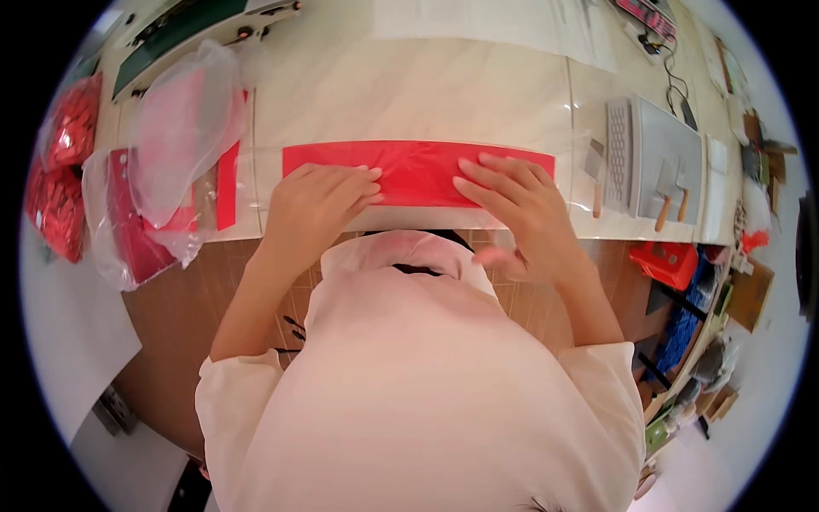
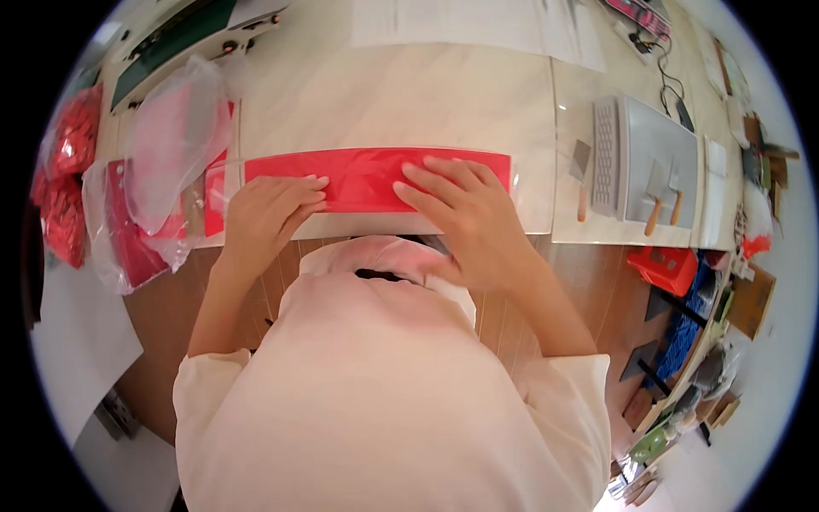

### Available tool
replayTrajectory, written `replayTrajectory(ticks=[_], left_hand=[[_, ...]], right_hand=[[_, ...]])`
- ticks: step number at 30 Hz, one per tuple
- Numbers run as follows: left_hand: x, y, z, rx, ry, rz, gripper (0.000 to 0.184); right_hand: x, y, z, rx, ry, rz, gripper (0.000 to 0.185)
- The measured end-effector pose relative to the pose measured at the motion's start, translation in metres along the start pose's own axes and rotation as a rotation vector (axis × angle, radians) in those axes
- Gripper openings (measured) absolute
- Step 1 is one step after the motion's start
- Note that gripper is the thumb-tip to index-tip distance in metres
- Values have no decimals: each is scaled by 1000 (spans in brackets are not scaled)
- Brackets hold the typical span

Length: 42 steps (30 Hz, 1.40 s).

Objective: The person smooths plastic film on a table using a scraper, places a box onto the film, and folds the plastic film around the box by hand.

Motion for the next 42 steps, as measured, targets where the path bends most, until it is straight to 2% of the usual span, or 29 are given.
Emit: replayTrajectory(ticks=[2, 3, 5, 6, 8, 14, 16, 19, 20, 22, 23, 25, 26, 28, 30, 32, 35, 39, 42], left_hand=[[-1, -15, -5, 186, -77, 126, 14], [-2, -16, -3, 180, -77, 130, 14], [-3, -27, -11, 347, -149, 306, 13], [-4, -29, -10, 351, -145, 302, 13], [-1, -38, -17, 452, -187, 428, 11], [-3, -44, -17, 544, -222, 448, 11], [-4, -44, -16, 554, -237, 457, 10], [-4, -45, -17, 555, -231, 445, 9], [-6, -44, -16, 545, -211, 422, 9], [-6, -44, -16, 554, -207, 420, 8], [-8, -45, -15, 559, -201, 427, 8], [-9, -45, -15, 553, -207, 412, 8], [-9, -46, -15, 545, -210, 404, 8], [-7, -48, -16, 566, -219, 429, 8], [-7, -51, -17, 582, -230, 453, 7], [-5, -52, -18, 609, -258, 486, 7], [-4, -51, -17, 598, -291, 503, 9], [7, -63, 0, 562, -207, 549, 11], [25, -78, 14, 483, -185, 546, 11]], right_hand=[[1, -14, 5, 38, -65, -102, 48], [4, -18, 5, 51, -86, -134, 44], [21, -1, 13, 292, -93, -354, 26], [27, 5, 16, 299, -92, -356, 26], [43, 17, 29, 385, -42, -345, 21], [56, 42, 69, 338, 47, -365, 9], [67, 55, 72, 356, -14, -446, 6], [75, 69, 92, 661, 130, -479, 5], [75, 73, 92, 665, 130, -488, 5], [73, 71, 101, 767, 325, -482, 6], [72, 76, 98, 772, 327, -486, 6], [80, 76, 104, 836, 589, -543, 11], [73, 72, 97, 834, 590, -539, 11], [55, 51, 77, 455, 724, -399, 20], [19, 25, 28, 339, 615, -235, 26], [-17, 0, -3, 263, 527, -177, 28], [-34, 12, -38, 219, 453, -185, 23], [-35, 21, -36, 159, 514, -196, 14], [-37, 19, -36, 137, 467, -243, 14]])
Point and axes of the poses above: each hand's wrist, its own x-axis away from the middle knuckle, its own z-axis out of the back of the hand, y = z × x, the point moved 8 cm from there along -x, towards the middle knuckle, and after that the axes turned 3 degrees about -z, right-handed, at the moved point
